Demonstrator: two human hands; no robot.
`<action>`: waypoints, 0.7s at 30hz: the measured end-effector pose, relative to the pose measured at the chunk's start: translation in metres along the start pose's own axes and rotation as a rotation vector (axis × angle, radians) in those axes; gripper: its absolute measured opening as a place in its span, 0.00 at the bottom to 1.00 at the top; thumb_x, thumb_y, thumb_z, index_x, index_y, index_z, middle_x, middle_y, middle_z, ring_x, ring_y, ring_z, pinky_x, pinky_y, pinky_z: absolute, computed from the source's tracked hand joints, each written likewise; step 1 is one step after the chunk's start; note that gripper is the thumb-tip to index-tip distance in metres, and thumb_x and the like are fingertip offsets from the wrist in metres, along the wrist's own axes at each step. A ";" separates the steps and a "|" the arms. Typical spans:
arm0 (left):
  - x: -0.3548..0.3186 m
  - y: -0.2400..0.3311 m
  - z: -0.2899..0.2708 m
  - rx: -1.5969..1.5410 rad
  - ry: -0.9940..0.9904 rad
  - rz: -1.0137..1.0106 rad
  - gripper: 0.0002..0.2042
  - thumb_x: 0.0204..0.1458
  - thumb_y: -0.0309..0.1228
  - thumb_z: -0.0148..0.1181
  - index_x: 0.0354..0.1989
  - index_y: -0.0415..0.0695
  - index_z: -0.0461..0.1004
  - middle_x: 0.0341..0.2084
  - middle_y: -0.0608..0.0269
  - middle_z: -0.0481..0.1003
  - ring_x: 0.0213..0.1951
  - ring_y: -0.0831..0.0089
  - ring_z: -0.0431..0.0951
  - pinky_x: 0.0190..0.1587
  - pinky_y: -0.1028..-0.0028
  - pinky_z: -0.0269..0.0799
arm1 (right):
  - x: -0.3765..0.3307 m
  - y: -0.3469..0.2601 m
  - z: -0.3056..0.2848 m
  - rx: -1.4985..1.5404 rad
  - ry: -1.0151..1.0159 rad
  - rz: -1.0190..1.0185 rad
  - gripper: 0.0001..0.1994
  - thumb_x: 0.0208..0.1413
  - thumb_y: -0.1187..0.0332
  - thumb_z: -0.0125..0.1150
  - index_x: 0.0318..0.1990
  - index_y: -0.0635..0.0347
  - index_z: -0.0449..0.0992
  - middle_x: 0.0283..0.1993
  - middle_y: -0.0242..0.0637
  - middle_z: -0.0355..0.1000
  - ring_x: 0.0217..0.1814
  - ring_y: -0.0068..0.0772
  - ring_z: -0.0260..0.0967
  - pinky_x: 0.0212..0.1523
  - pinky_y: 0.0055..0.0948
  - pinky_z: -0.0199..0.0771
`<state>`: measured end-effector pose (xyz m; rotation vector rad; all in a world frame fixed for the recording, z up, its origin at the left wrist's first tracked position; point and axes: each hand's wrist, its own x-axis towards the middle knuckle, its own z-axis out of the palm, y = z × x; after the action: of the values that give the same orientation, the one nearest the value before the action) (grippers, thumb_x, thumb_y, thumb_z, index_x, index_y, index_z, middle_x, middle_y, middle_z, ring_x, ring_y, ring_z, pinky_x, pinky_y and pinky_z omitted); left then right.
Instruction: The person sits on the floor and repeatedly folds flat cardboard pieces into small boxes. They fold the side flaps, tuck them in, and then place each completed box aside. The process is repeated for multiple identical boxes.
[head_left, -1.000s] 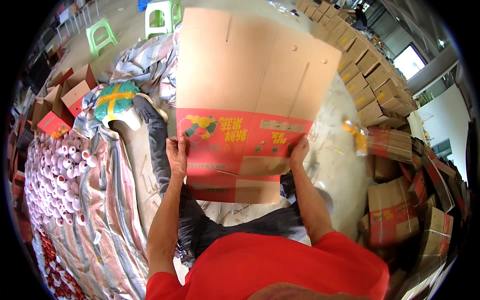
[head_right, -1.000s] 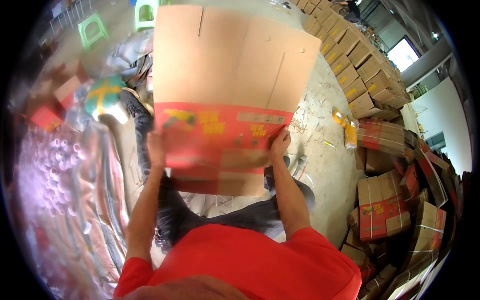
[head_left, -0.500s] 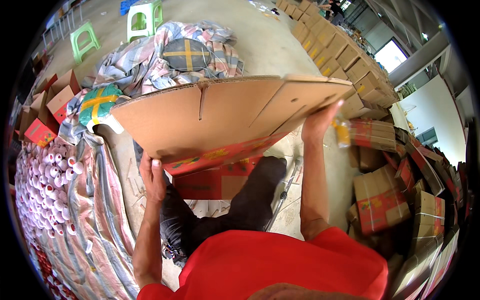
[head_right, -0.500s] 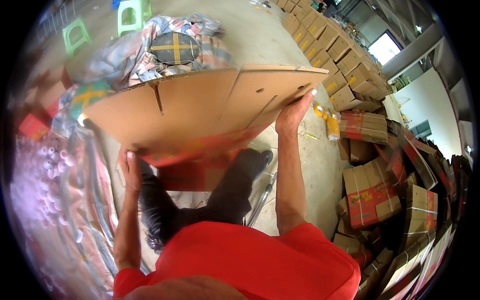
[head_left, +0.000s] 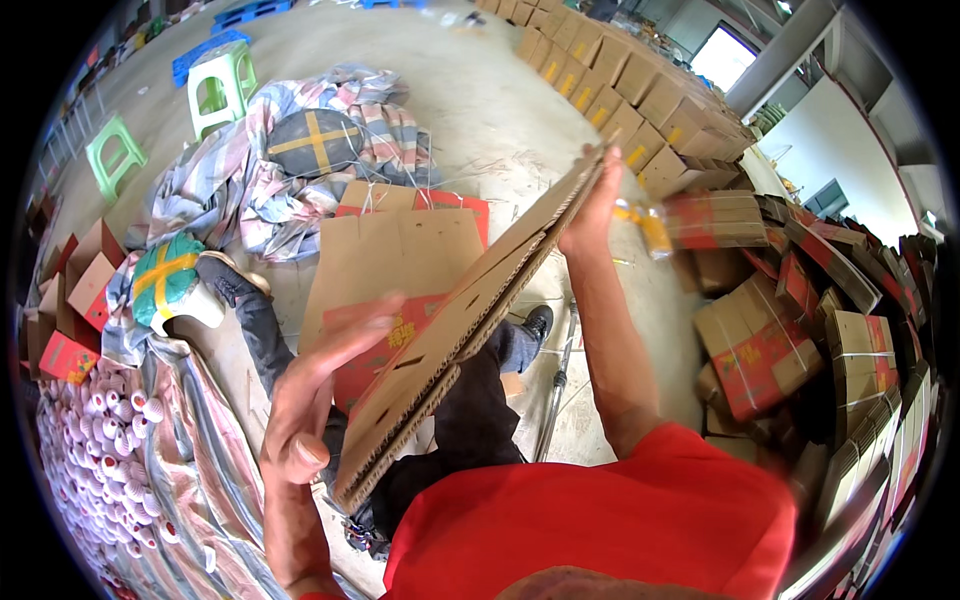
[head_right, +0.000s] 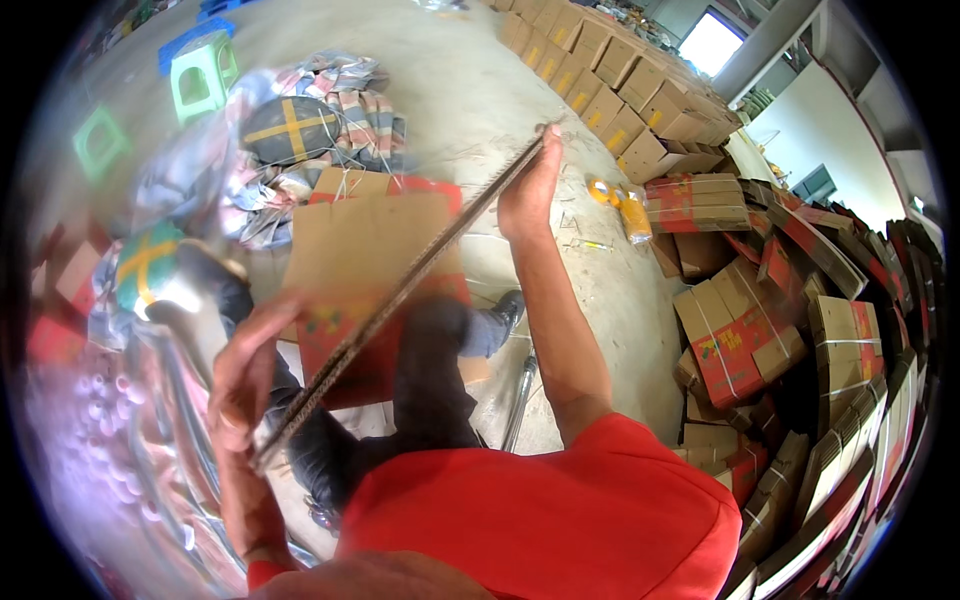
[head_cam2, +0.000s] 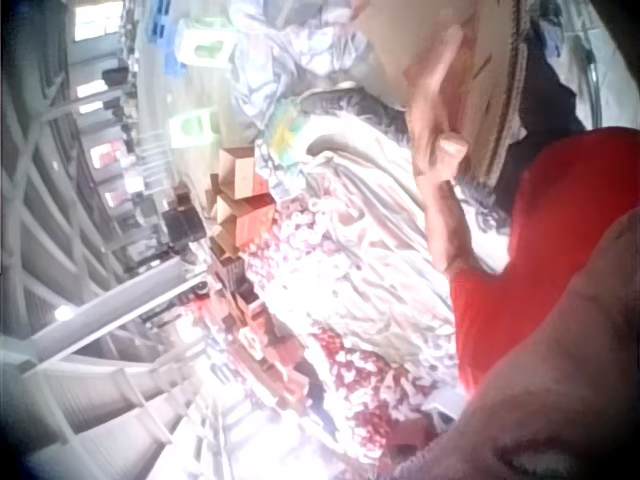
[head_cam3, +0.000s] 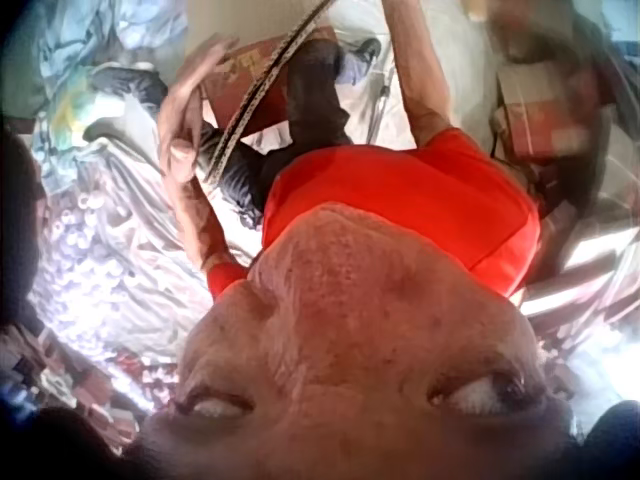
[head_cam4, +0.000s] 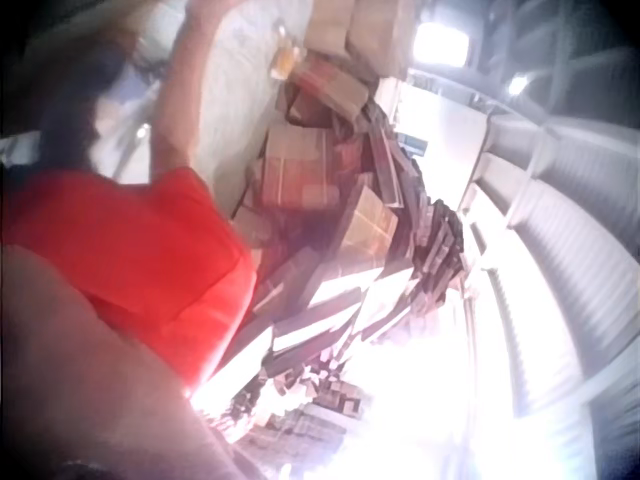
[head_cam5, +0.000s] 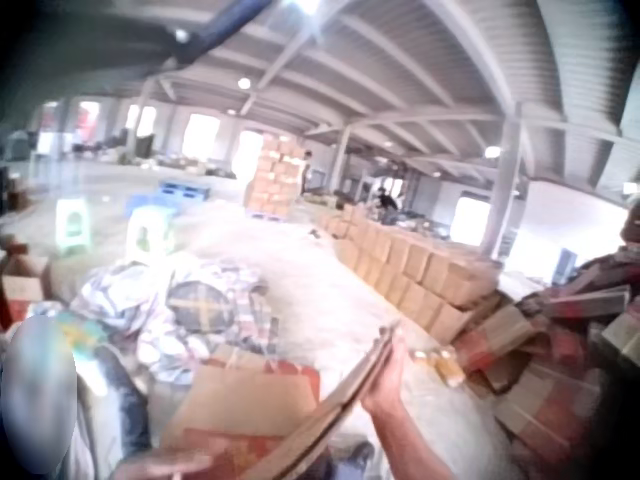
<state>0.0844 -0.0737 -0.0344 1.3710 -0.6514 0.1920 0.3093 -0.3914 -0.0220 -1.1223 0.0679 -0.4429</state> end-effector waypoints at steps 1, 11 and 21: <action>0.016 0.003 0.002 -0.029 -0.067 0.044 0.49 0.58 0.72 0.51 0.65 0.32 0.72 0.66 0.37 0.69 0.71 0.46 0.65 0.72 0.49 0.59 | 0.001 0.002 0.000 0.034 -0.009 0.022 0.43 0.63 0.28 0.51 0.69 0.56 0.66 0.61 0.38 0.64 0.62 0.38 0.62 0.63 0.42 0.66; 0.076 -0.020 0.033 0.197 -0.295 0.419 0.18 0.57 0.43 0.55 0.46 0.41 0.76 0.57 0.45 0.76 0.66 0.38 0.70 0.69 0.43 0.62 | 0.025 0.025 -0.021 0.078 -0.193 -0.041 0.41 0.70 0.42 0.44 0.83 0.52 0.44 0.84 0.42 0.44 0.85 0.38 0.42 0.80 0.40 0.45; 0.097 0.007 0.006 0.523 -0.259 0.614 0.26 0.56 0.56 0.55 0.23 0.42 0.67 0.23 0.57 0.69 0.30 0.53 0.72 0.54 0.48 0.68 | 0.013 0.002 -0.004 -0.499 -0.119 -0.873 0.15 0.65 0.67 0.47 0.56 0.60 0.70 0.62 0.44 0.66 0.73 0.41 0.55 0.77 0.40 0.49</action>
<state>0.1582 -0.1013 0.0232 1.6710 -1.2993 0.7241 0.3204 -0.3992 -0.0231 -1.6470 -0.4576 -1.1772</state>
